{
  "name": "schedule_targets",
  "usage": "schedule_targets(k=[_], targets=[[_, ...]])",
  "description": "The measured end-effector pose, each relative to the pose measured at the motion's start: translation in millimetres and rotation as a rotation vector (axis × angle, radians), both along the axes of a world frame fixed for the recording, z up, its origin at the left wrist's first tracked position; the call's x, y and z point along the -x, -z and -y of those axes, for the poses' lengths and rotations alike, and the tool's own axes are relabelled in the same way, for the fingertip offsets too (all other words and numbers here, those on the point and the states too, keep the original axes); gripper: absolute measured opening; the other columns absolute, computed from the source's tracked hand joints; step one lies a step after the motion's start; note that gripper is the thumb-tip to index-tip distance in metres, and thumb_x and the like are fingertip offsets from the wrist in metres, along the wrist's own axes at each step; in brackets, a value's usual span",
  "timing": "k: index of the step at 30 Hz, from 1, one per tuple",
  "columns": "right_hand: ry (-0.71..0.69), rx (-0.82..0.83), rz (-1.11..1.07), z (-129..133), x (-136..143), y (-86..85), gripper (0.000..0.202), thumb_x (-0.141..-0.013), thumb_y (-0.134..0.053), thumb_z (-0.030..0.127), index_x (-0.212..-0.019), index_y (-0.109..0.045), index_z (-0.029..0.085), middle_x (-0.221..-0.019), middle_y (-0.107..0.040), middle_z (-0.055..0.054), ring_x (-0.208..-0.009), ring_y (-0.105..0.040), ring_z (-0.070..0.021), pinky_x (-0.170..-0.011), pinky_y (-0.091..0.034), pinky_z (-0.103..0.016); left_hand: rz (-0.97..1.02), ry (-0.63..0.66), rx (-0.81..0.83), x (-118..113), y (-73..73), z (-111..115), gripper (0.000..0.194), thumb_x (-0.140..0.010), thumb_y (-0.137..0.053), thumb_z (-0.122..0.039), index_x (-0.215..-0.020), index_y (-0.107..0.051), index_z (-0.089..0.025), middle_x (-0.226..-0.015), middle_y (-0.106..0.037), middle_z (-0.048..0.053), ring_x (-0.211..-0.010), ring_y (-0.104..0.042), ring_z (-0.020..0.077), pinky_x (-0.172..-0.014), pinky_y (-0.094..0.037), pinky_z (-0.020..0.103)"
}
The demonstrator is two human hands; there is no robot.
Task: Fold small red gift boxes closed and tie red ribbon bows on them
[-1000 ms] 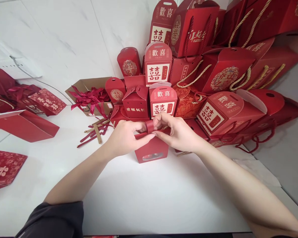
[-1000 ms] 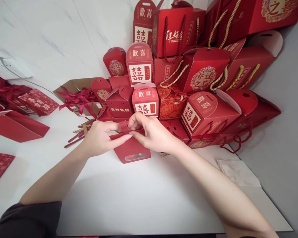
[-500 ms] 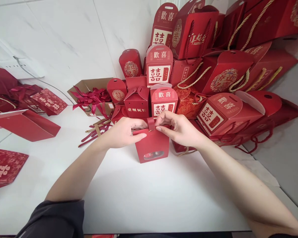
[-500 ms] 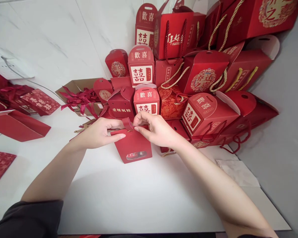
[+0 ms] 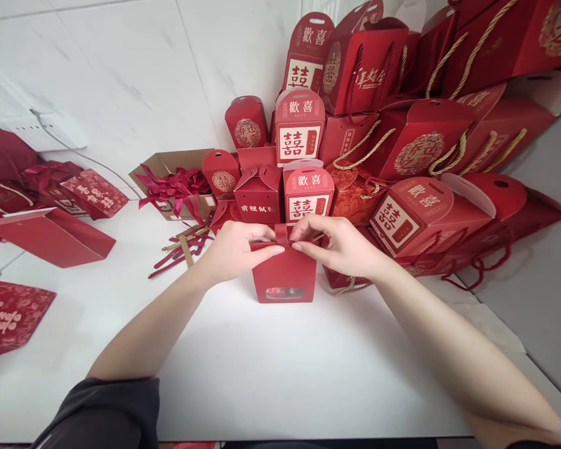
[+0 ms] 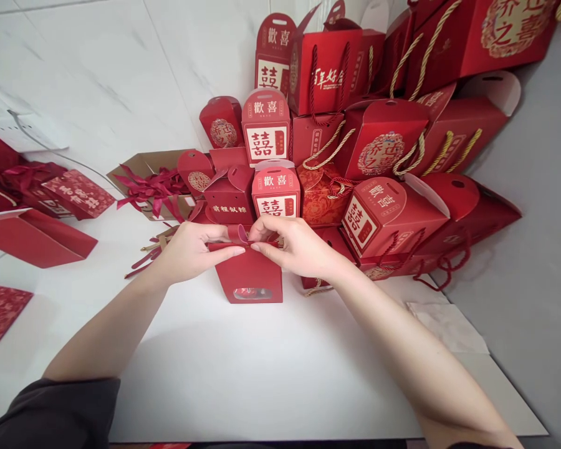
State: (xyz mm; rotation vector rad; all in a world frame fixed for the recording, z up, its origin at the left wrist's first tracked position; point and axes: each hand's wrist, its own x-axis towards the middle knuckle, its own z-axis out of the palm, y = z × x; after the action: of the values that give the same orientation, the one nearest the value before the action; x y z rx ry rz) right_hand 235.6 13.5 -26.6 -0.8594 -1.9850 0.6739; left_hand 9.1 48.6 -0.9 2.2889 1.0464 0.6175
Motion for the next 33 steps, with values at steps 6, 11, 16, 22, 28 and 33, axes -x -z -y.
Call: schedule_targets(k=[6, 11, 16, 22, 28, 33], targets=[[0.052, -0.013, -0.016, -2, 6, 5.3, 0.008, -0.088, -0.063, 0.026, -0.092, -0.061, 0.019, -0.09, -0.067, -0.003, -0.081, -0.063, -0.0159, -0.077, -0.05, -0.028, -0.088, 0.075, -0.155, 2, -2.4, 0, 0.021, -0.087, -0.062, -0.036, -0.09, -0.075, -0.019, -0.082, -0.074, 0.0, -0.07, -0.065, 0.0142, -0.064, -0.046, 0.022], [0.08, -0.039, 0.019, -1, 9, 5.8, 0.008, -0.09, -0.06, 0.026, -0.086, -0.063, 0.019, -0.086, -0.069, -0.002, -0.077, -0.063, -0.0157, -0.071, -0.049, -0.027, -0.232, 0.163, -0.419, 2, 1.0, 0, 0.032, -0.094, -0.051, -0.035, -0.073, -0.065, -0.016, -0.059, -0.059, -0.001, -0.052, -0.048, 0.0101, -0.053, -0.034, 0.024], [0.028, -0.061, 0.042, -1, 8, 6.8, 0.01, -0.091, -0.057, 0.021, -0.094, -0.065, 0.018, -0.091, -0.07, -0.004, -0.08, -0.063, -0.0158, -0.072, -0.049, -0.026, -0.23, 0.27, -0.45, 4, 0.2, -4, 0.035, -0.096, -0.047, -0.03, -0.063, -0.052, -0.017, -0.053, -0.048, -0.003, -0.047, -0.04, 0.0093, -0.051, -0.029, 0.025], [0.003, 0.053, 0.03, 1, 3, 0.5, 0.017, -0.093, -0.053, 0.022, -0.099, -0.068, 0.017, -0.095, -0.072, -0.004, -0.084, -0.065, -0.0177, -0.074, -0.05, -0.028, -0.248, 0.276, -0.215, 11, -15.1, -5, 0.025, -0.094, -0.046, -0.025, -0.078, -0.063, -0.017, -0.058, -0.053, -0.004, -0.048, -0.041, 0.0079, -0.049, -0.031, 0.022], [0.035, 0.049, 0.021, 0, -1, -0.9, 0.014, -0.092, -0.051, 0.018, -0.096, -0.065, 0.019, -0.094, -0.068, -0.004, -0.086, -0.063, -0.0183, -0.075, -0.049, -0.029, -0.048, 0.123, -0.046, -2, -7.1, 5, 0.025, -0.081, -0.068, -0.037, -0.099, -0.071, -0.02, -0.094, -0.074, 0.001, -0.082, -0.067, 0.0159, -0.071, -0.05, 0.021], [0.011, -0.105, -0.047, -2, 6, 3.9, 0.008, -0.087, -0.056, 0.014, -0.086, -0.06, 0.02, -0.09, -0.062, -0.004, -0.086, -0.058, -0.0184, -0.081, -0.047, -0.032, 0.2, -0.014, 0.044, -17, 15.3, 6, 0.028, -0.085, -0.065, -0.041, -0.1, -0.075, -0.02, -0.103, -0.075, 0.004, -0.1, -0.069, 0.022, -0.087, -0.054, 0.028]])
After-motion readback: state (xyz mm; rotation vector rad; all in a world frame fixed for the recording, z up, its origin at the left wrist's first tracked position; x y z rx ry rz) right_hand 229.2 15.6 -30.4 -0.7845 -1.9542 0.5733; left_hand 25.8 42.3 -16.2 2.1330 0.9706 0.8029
